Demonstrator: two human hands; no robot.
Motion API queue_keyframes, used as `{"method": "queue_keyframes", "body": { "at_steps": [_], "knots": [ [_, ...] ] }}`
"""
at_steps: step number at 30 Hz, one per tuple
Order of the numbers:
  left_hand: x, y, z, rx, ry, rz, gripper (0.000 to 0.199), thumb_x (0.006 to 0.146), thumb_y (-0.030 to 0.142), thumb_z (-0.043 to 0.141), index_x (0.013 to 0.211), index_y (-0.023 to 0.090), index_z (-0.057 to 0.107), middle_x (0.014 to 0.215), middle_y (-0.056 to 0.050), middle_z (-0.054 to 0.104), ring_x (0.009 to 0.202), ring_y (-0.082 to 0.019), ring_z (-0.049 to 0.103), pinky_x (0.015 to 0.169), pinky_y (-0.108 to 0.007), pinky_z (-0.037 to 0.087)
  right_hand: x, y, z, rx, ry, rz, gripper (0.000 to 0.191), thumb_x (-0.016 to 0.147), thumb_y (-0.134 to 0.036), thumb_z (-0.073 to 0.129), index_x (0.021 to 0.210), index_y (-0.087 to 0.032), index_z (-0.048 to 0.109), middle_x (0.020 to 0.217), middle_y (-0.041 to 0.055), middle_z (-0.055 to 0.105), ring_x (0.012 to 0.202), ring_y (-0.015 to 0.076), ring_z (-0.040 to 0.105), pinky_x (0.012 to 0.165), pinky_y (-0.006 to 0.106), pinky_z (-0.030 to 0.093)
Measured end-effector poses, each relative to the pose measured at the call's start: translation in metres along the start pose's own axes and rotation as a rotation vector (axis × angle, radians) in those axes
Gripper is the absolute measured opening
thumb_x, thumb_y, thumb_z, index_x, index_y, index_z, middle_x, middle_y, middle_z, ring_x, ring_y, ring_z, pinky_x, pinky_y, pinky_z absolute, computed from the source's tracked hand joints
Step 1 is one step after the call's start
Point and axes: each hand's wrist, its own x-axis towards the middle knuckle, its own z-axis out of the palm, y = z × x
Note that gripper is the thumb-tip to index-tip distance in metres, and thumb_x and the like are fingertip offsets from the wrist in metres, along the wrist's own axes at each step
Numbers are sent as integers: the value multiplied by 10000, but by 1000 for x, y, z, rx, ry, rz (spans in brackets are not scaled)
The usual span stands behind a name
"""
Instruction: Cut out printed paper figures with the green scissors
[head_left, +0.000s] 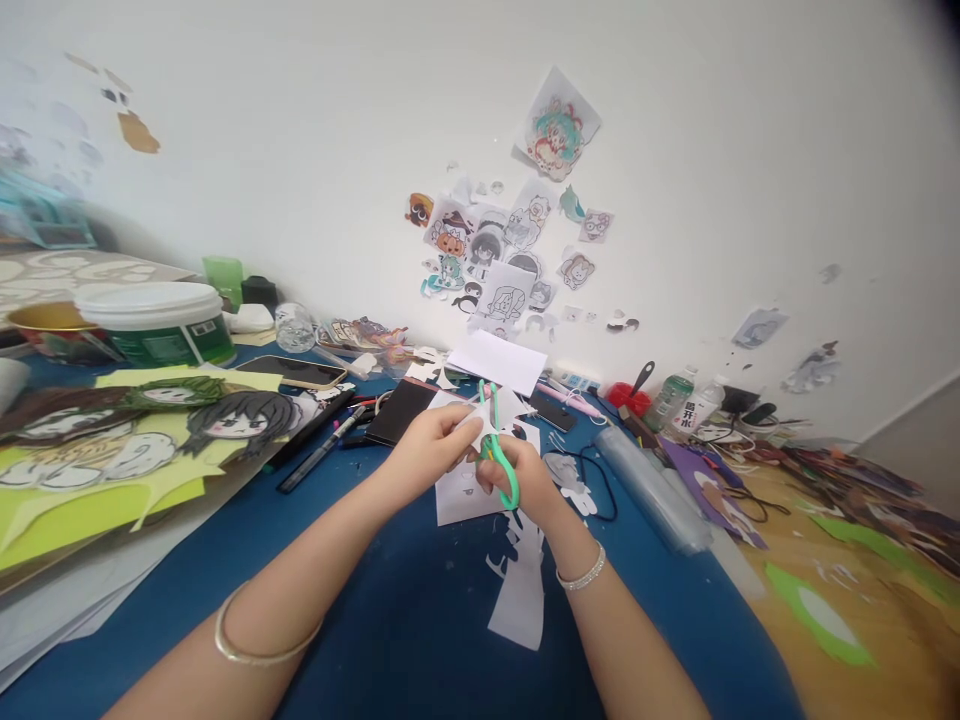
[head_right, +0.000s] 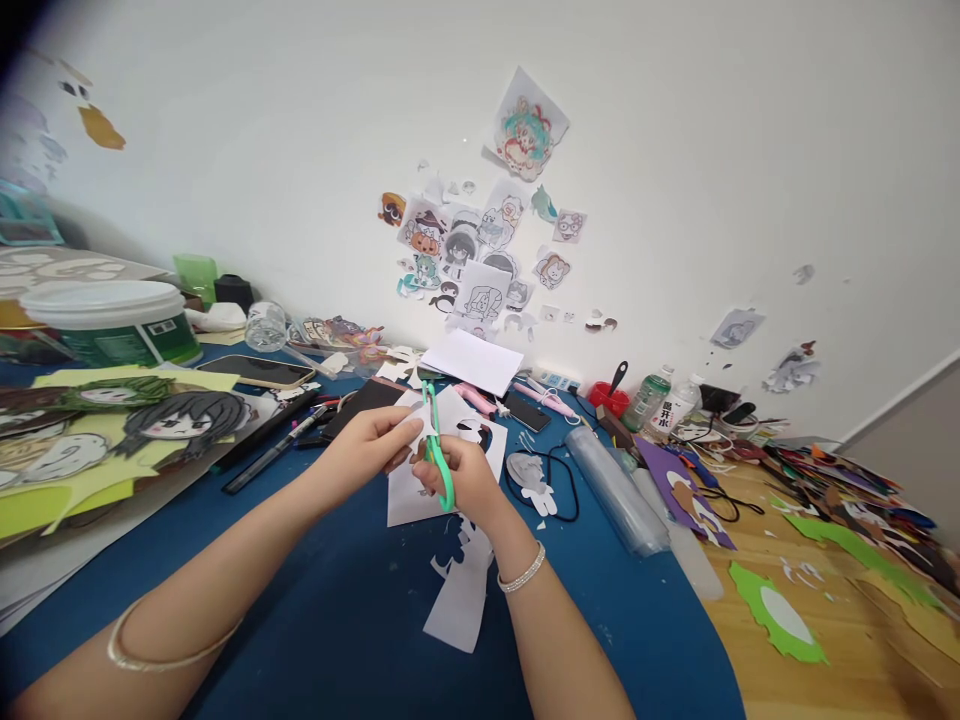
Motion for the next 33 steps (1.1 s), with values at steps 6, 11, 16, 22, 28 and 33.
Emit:
{"method": "queue_keyframes", "body": {
  "at_steps": [6,11,16,22,28,33],
  "knots": [
    [0,-1,3,-48,-5,-20,341,797,322,423,494,181,358,401,67,374,409,-65,330,434,-197,267,0,4,0,-2,17,-9,449,715,-590,537,593,-165,461,513,-9,488,482,105,470,477,235,389],
    [0,-1,4,-52,-16,-32,347,803,333,419,497,182,355,398,66,371,408,-66,324,433,-200,264,0,5,-1,-5,29,-15,464,699,-611,539,593,-168,454,499,-19,476,468,99,460,461,228,389],
    [-1,-1,5,-33,5,-26,343,811,348,406,514,181,365,405,66,377,407,-68,336,436,-198,276,0,2,-2,-27,35,-9,465,698,-617,535,591,-172,455,492,-22,472,465,98,444,456,228,385],
    [0,0,-3,24,-20,18,316,814,346,397,548,176,408,436,66,364,417,-70,355,438,-192,290,0,-1,-3,-11,-19,20,463,688,-623,540,652,-164,501,502,-23,464,480,103,435,459,233,378],
    [0,6,-9,110,-78,32,312,806,326,392,556,163,481,460,50,392,438,-78,373,445,-195,303,-1,-1,-3,4,-12,31,463,671,-609,572,693,-149,524,504,-24,460,485,105,439,472,236,380],
    [0,5,-13,137,-108,37,303,808,327,388,563,166,464,471,50,384,447,-80,374,445,-196,298,-1,0,-4,12,-40,52,459,678,-597,574,721,-141,545,510,-26,457,476,96,427,465,232,371]
  ]
}}
